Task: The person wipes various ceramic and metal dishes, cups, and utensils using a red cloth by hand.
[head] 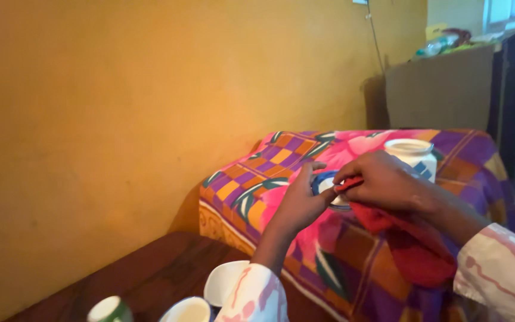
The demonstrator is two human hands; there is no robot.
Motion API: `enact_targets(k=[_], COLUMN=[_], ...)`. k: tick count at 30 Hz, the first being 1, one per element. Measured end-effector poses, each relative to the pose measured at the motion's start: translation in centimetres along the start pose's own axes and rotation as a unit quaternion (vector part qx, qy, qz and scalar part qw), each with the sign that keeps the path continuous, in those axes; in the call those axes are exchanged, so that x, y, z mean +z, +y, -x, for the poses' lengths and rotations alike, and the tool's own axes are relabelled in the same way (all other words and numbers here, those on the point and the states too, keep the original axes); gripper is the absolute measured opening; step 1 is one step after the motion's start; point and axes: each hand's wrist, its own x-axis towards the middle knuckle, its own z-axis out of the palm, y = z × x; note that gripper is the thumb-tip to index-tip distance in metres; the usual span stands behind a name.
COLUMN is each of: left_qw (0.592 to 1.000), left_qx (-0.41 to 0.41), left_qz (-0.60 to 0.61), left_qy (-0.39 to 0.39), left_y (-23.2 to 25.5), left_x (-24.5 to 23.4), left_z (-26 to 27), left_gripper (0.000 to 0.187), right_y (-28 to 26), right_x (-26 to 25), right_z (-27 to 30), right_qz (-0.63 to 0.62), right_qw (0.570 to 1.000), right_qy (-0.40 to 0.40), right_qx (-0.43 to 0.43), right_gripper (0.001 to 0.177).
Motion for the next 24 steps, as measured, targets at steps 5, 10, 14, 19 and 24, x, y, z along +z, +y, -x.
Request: enact_targets(k=[5, 10, 14, 19, 24], left_qw=[0.999, 0.999, 0.964, 0.948, 0.971], left_qx=[-0.036, -0.037, -0.168, -0.16, -0.132], left_qz=[-0.034, -0.037, -0.204, -0.271, -0.183], left_qy=[-0.021, -0.013, -0.026, -0.051, -0.077], left_y=[-4.8, -8.2, -8.4, -8.5, -8.6], left_x=[3.0, 5.7, 8.2, 8.8, 6.1], left_z=[-3.5, -4.5, -4.0, -3.9, -4.4], left_gripper=[0.053, 0.047, 0.051, 0.053, 0.069], right_y=[3.7, 5.0, 5.5, 5.4, 6.1], right_x=[0.6, 2.5, 3.4, 3.7, 3.5], right_z=[-1.8, -2.5, -2.0, -1.9, -2.8], right_qz=[0.028, 0.133, 0.192, 0.202, 0.207], right_qw=[0.999, 0.984, 0.969, 0.961, 0.959], right_qy=[-0.016, -0.06, -0.049, -0.05, -0.083], right_qx=[0.005, 0.105, 0.149, 0.182, 0.177], right_gripper=[0.029, 0.028, 0.03, 0.026, 0.028])
